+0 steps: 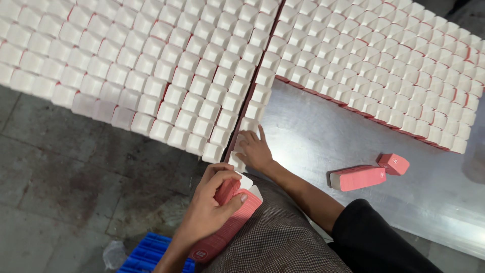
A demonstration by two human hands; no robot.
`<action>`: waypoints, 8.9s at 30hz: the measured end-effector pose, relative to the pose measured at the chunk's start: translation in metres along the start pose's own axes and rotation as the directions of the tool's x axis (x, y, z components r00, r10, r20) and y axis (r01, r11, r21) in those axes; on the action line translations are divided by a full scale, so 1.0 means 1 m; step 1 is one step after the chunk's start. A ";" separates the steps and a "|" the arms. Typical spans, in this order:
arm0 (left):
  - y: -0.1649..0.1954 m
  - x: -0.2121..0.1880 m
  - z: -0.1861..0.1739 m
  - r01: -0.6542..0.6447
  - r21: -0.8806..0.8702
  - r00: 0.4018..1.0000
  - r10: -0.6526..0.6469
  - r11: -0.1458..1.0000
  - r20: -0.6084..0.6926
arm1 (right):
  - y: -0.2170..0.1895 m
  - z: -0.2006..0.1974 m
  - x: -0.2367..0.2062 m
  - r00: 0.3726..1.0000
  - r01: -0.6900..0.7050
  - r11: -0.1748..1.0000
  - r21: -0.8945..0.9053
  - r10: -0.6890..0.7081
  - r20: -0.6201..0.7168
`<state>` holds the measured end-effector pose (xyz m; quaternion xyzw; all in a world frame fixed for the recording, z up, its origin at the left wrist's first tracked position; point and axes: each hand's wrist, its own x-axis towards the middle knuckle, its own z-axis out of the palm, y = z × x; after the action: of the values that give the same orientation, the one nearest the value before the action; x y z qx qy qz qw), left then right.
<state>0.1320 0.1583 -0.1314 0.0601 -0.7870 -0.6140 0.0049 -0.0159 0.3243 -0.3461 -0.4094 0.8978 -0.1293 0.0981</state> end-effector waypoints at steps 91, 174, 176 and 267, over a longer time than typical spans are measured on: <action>-0.101 0.062 0.021 0.331 -0.668 0.840 -0.531 0.667 -0.113 | 0.160 -0.074 0.073 0.971 -0.236 0.969 0.073 0.238 -0.023; -0.010 -0.088 -0.074 0.015 -0.093 0.982 0.003 0.996 0.189 | -0.021 -0.032 -0.057 0.942 -0.332 0.937 0.107 0.336 -0.025; -0.005 -0.086 -0.070 0.021 -0.082 0.987 -0.008 0.996 0.161 | -0.016 -0.027 -0.046 0.952 -0.302 0.949 0.088 0.305 -0.023; 0.024 0.010 0.190 0.092 -0.102 0.995 -0.096 0.991 -0.038 | 0.199 -0.104 -0.049 0.954 -0.299 0.950 0.092 0.294 0.064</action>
<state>0.1046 0.3466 -0.1554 0.1102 -0.7514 -0.6506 -0.0042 -0.1551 0.5027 -0.3064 -0.2676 0.9386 -0.1481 0.1593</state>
